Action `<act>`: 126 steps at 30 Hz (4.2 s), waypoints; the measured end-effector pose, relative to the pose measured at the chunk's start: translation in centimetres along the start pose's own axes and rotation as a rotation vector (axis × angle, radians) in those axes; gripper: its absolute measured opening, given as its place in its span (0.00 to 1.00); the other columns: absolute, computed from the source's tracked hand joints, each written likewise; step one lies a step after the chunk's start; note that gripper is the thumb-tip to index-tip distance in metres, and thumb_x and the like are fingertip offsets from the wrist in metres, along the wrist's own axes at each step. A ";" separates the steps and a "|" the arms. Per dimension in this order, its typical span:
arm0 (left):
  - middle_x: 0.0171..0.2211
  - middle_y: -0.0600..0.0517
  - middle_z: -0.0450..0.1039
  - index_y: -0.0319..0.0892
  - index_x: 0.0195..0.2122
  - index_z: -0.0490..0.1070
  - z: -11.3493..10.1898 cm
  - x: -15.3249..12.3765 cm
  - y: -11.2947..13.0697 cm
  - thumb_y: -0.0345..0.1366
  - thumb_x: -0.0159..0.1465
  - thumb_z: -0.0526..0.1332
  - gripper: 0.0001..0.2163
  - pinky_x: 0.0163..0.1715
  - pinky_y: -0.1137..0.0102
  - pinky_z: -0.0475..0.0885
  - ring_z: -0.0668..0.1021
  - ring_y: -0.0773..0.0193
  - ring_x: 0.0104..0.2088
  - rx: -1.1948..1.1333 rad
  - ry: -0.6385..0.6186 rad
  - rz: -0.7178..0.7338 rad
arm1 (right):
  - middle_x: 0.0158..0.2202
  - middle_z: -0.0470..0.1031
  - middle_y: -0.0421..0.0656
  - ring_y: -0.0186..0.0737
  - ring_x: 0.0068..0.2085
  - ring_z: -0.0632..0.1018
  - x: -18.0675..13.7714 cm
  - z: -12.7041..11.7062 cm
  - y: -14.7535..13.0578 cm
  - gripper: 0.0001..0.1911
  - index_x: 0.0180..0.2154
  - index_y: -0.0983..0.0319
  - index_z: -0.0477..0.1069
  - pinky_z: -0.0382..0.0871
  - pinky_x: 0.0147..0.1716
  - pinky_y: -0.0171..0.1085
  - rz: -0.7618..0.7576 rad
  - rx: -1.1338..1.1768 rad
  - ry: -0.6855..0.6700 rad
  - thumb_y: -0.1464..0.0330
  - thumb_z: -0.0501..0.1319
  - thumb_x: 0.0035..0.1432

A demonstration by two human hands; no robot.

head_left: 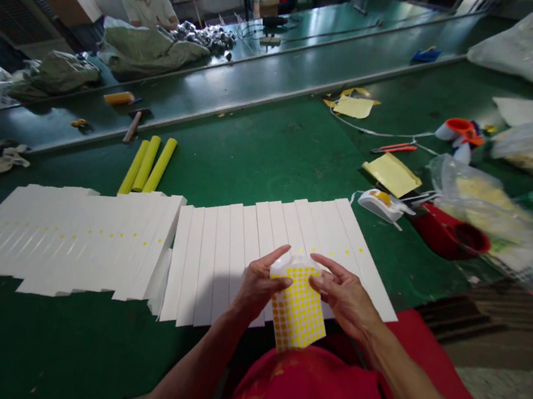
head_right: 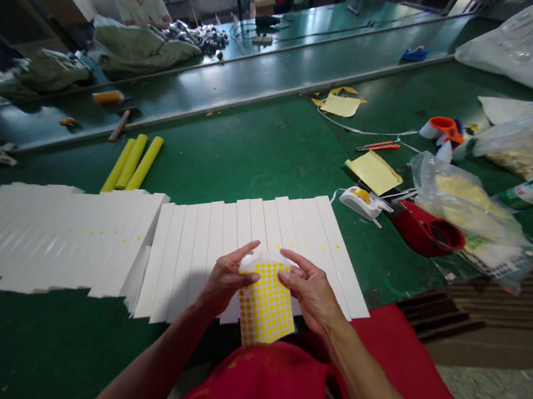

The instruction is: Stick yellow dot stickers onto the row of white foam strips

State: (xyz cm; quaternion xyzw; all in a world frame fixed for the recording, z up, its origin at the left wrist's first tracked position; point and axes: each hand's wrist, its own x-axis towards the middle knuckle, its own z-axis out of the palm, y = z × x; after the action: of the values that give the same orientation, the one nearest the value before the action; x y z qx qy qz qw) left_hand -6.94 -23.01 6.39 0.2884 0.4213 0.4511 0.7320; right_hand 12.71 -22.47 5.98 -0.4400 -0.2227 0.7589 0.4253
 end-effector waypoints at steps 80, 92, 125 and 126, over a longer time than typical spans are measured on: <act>0.39 0.47 0.70 0.41 0.27 0.77 -2.2 7.4 -1.0 0.31 0.58 0.61 0.05 0.48 0.61 0.67 0.72 0.58 0.43 1.134 0.339 0.194 | 0.19 0.70 0.39 0.35 0.21 0.69 0.8 0.3 2.5 0.15 0.23 0.63 0.68 0.59 0.20 0.33 0.017 -0.355 0.011 0.59 0.68 0.47; 0.37 0.50 0.70 0.44 0.31 0.79 0.6 4.8 -0.2 0.36 0.56 0.65 0.04 0.47 0.64 0.66 0.72 0.61 0.42 1.032 0.019 0.281 | 0.20 0.70 0.38 0.35 0.21 0.69 1.0 0.2 1.7 0.14 0.23 0.62 0.66 0.59 0.20 0.34 0.013 -0.343 0.013 0.61 0.67 0.46; 0.34 0.52 0.71 0.43 0.27 0.77 0.6 4.9 -0.9 0.31 0.54 0.66 0.01 0.45 0.66 0.65 0.72 0.62 0.41 1.066 0.042 0.328 | 0.19 0.70 0.40 0.38 0.22 0.71 1.6 0.0 2.3 0.14 0.24 0.62 0.70 0.60 0.19 0.34 0.018 -0.381 0.027 0.59 0.68 0.46; 0.34 0.52 0.71 0.43 0.27 0.77 0.7 4.8 -0.9 0.31 0.54 0.67 0.01 0.45 0.66 0.65 0.72 0.62 0.40 1.074 0.048 0.335 | 0.19 0.71 0.40 0.39 0.22 0.71 1.6 -0.1 2.4 0.14 0.24 0.62 0.70 0.60 0.19 0.34 0.022 -0.379 0.028 0.59 0.68 0.46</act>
State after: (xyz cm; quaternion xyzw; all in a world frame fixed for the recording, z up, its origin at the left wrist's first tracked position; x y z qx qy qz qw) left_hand -4.81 -19.07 4.26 0.6732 0.5567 0.2896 0.3911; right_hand 11.29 -22.37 3.50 -0.5251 -0.3510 0.7018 0.3294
